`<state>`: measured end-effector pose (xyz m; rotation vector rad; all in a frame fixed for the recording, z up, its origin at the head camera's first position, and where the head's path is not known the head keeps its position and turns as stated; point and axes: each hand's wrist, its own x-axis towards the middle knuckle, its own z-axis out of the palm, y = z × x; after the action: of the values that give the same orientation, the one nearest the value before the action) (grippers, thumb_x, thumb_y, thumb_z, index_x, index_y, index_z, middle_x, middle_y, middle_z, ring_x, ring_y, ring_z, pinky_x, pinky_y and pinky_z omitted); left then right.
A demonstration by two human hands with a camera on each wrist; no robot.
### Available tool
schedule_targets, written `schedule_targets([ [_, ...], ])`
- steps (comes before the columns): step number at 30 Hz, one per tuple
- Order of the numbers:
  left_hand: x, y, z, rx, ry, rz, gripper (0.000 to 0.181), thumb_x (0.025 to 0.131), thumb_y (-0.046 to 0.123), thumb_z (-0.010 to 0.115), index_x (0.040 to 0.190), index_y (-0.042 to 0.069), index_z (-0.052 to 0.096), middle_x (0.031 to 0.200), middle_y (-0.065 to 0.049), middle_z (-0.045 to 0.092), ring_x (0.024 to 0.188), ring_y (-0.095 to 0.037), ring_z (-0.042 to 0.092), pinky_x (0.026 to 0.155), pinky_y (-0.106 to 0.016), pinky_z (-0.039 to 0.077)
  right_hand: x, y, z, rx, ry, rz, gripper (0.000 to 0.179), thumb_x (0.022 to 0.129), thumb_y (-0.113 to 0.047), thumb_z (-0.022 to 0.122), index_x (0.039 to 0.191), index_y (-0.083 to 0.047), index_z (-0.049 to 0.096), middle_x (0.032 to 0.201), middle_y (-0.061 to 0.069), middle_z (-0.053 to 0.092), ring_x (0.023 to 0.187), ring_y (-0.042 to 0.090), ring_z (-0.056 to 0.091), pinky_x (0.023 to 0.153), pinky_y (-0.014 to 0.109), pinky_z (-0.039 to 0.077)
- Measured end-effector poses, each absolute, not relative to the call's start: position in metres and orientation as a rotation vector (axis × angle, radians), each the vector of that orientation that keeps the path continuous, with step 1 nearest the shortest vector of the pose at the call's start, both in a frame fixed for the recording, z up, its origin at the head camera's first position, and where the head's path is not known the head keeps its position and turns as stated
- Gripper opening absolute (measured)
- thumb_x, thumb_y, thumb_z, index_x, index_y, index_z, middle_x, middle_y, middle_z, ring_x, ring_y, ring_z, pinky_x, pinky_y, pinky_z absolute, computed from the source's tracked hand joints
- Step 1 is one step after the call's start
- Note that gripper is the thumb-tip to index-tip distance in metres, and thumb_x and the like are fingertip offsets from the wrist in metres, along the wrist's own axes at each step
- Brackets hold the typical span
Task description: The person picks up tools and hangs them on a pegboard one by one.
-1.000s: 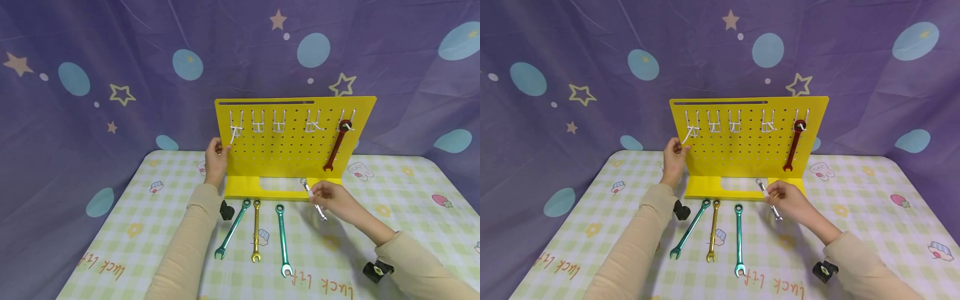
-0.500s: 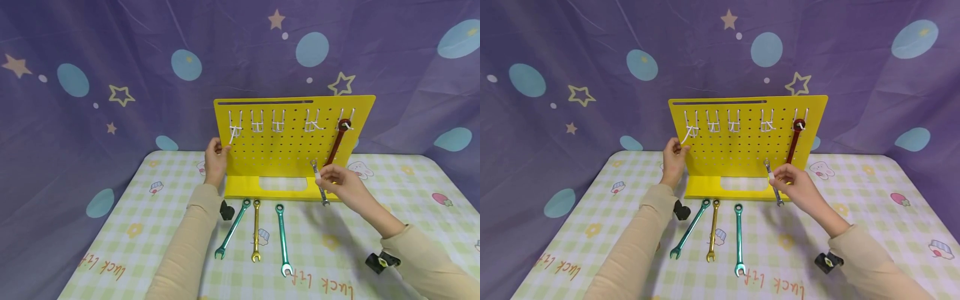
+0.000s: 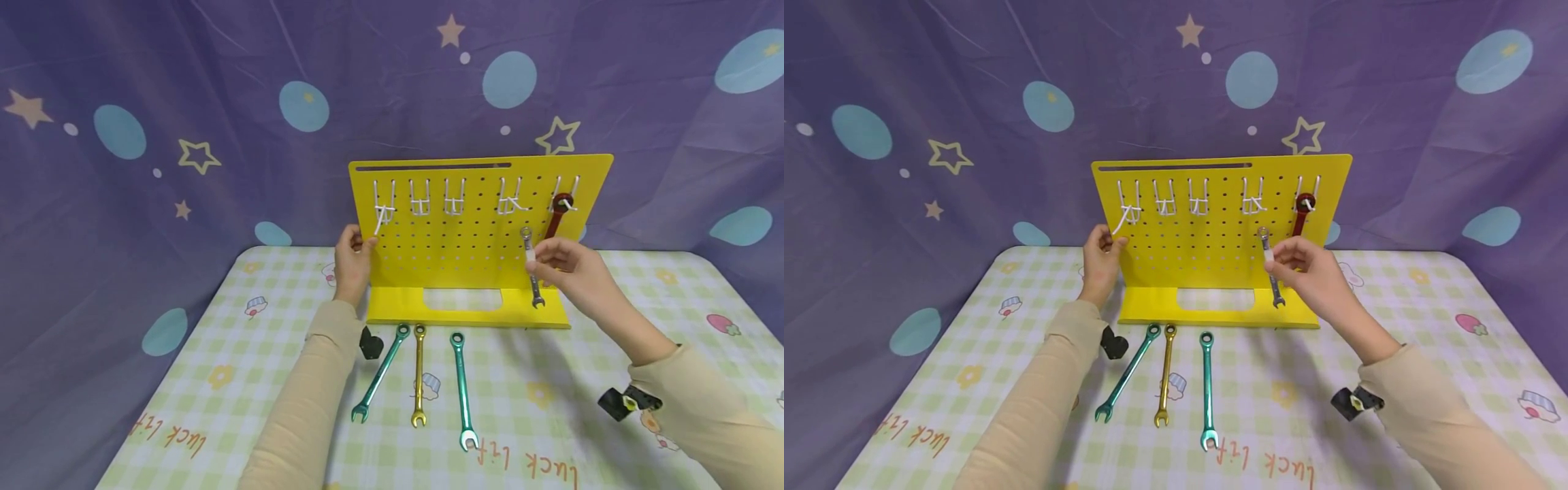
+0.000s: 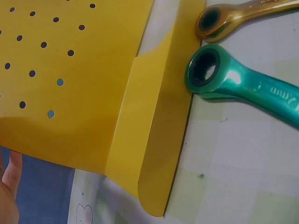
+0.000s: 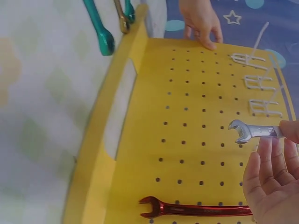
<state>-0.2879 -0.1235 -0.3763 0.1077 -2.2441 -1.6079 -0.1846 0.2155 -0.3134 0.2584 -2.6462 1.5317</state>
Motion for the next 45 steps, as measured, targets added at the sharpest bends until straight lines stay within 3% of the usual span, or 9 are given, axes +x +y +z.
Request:
schedule_targets([
  [12, -0.289, -0.124, -0.377, 0.097, -2.239, -1.601, 0.020, 0.096, 0.021, 0.066, 0.110, 0.008, 0.059, 0.099, -0.009, 0.057, 0.094, -0.024, 0.055, 0.082, -0.035, 0.046, -0.202, 0.219, -0.302, 0.197, -2.593, 1.563, 0.028, 0.097, -0.025, 0.066, 0.113, -0.003, 0.057, 0.094, -0.018, 0.065, 0.083, 0.002, 0.062, 0.069, 0.020, 0.052],
  [20, -0.289, -0.126, -0.378, 0.099, -2.240, -1.601, 0.020, 0.096, 0.021, 0.065, 0.110, 0.007, 0.058, 0.099, -0.009, 0.056, 0.095, -0.024, 0.055, 0.082, -0.035, 0.045, -0.210, 0.216, -0.303, 0.161, -2.608, 1.566, 0.033, 0.098, -0.028, 0.065, 0.117, -0.002, 0.057, 0.096, -0.016, 0.065, 0.084, 0.003, 0.062, 0.069, 0.022, 0.053],
  [26, -0.290, -0.126, -0.380, 0.096, -2.231, -1.601, 0.020, 0.096, 0.019, 0.066, 0.110, 0.007, 0.059, 0.099, -0.009, 0.057, 0.094, -0.024, 0.056, 0.081, -0.033, 0.046, -0.213, 0.212, -0.305, 0.168, -2.597, 1.570, 0.032, 0.098, -0.026, 0.065, 0.116, -0.001, 0.057, 0.100, -0.008, 0.067, 0.082, 0.004, 0.062, 0.069, 0.023, 0.054],
  [31, -0.290, -0.125, -0.380, 0.094, -2.228, -1.593, 0.020, 0.096, 0.018, 0.066, 0.110, 0.006, 0.059, 0.098, -0.009, 0.057, 0.093, -0.024, 0.055, 0.081, -0.033, 0.046, -0.216, 0.210, -0.307, 0.174, -2.588, 1.579, 0.033, 0.098, -0.026, 0.065, 0.116, 0.000, 0.057, 0.095, -0.012, 0.066, 0.081, 0.005, 0.062, 0.069, 0.026, 0.055],
  [45, -0.291, -0.123, -0.379, 0.100, -2.212, -1.612, 0.020, 0.095, 0.017, 0.067, 0.108, 0.005, 0.059, 0.098, -0.011, 0.059, 0.093, -0.024, 0.055, 0.081, -0.034, 0.046, -0.230, 0.205, -0.308, 0.157, -2.619, 1.520, 0.034, 0.098, -0.029, 0.064, 0.118, -0.002, 0.058, 0.115, 0.008, 0.066, 0.090, 0.007, 0.060, 0.073, 0.026, 0.053],
])
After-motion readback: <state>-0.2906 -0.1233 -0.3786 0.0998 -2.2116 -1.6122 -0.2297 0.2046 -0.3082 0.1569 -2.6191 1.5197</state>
